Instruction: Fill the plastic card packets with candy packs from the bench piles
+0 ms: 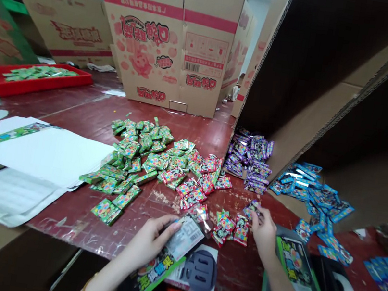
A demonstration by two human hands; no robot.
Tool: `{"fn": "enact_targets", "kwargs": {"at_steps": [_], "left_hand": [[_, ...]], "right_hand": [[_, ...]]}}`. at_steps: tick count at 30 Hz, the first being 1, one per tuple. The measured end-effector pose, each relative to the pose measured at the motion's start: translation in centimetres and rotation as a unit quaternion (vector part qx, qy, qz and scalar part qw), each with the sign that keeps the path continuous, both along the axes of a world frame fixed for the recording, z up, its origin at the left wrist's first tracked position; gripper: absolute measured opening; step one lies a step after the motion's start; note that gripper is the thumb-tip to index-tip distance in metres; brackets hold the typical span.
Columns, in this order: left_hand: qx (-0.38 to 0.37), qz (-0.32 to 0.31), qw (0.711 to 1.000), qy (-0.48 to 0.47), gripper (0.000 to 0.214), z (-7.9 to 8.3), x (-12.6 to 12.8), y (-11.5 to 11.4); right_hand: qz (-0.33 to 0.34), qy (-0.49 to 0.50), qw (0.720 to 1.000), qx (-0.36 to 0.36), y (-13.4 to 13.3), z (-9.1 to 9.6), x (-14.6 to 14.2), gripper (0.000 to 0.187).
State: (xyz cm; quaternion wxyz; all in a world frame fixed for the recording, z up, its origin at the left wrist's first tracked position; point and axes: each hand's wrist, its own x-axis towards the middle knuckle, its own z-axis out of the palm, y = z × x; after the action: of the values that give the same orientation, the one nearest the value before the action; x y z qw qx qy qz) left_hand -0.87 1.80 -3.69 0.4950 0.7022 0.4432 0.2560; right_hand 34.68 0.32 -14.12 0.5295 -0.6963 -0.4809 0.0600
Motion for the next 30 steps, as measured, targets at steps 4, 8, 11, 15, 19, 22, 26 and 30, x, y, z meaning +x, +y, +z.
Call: {"fn": "enact_targets", "kwargs": {"at_steps": [4,8,11,15,19,22,26,30], "left_hand": [[0.010,-0.003,1.000,-0.006,0.034,0.9,-0.1,-1.1],[0.003,-0.025,1.000,-0.005,0.037,2.2,0.1,-2.1],[0.008,-0.037,0.999,-0.010,0.037,3.0,0.5,-2.7],[0.041,-0.070,0.996,0.034,0.040,3.7,0.9,-3.4],[0.059,-0.095,0.991,0.076,0.043,3.6,1.5,-4.0],[0.057,-0.080,0.993,0.064,0.041,3.6,1.9,-4.0],[0.049,-0.066,0.996,0.021,0.038,4.0,2.0,-3.5],[0.045,-0.084,0.995,0.031,0.038,4.1,1.5,-3.0]], "right_hand": [[0.013,0.064,0.998,0.023,-0.9,3.2,-1.4,0.055],[0.110,0.182,0.973,0.089,-3.1,8.8,-7.2,0.050],[0.261,0.201,0.944,0.035,-4.4,11.8,-10.7,0.033],[0.410,0.111,0.895,-0.137,-5.1,13.6,-11.1,0.021],[0.430,0.010,0.887,-0.170,-5.0,14.3,-10.5,0.020],[0.385,0.063,0.909,-0.149,-5.1,13.8,-11.2,0.018],[0.282,0.116,0.949,-0.079,-6.3,12.3,-13.7,0.011],[0.285,0.060,0.954,-0.067,-7.4,10.3,-13.8,0.020]]}}
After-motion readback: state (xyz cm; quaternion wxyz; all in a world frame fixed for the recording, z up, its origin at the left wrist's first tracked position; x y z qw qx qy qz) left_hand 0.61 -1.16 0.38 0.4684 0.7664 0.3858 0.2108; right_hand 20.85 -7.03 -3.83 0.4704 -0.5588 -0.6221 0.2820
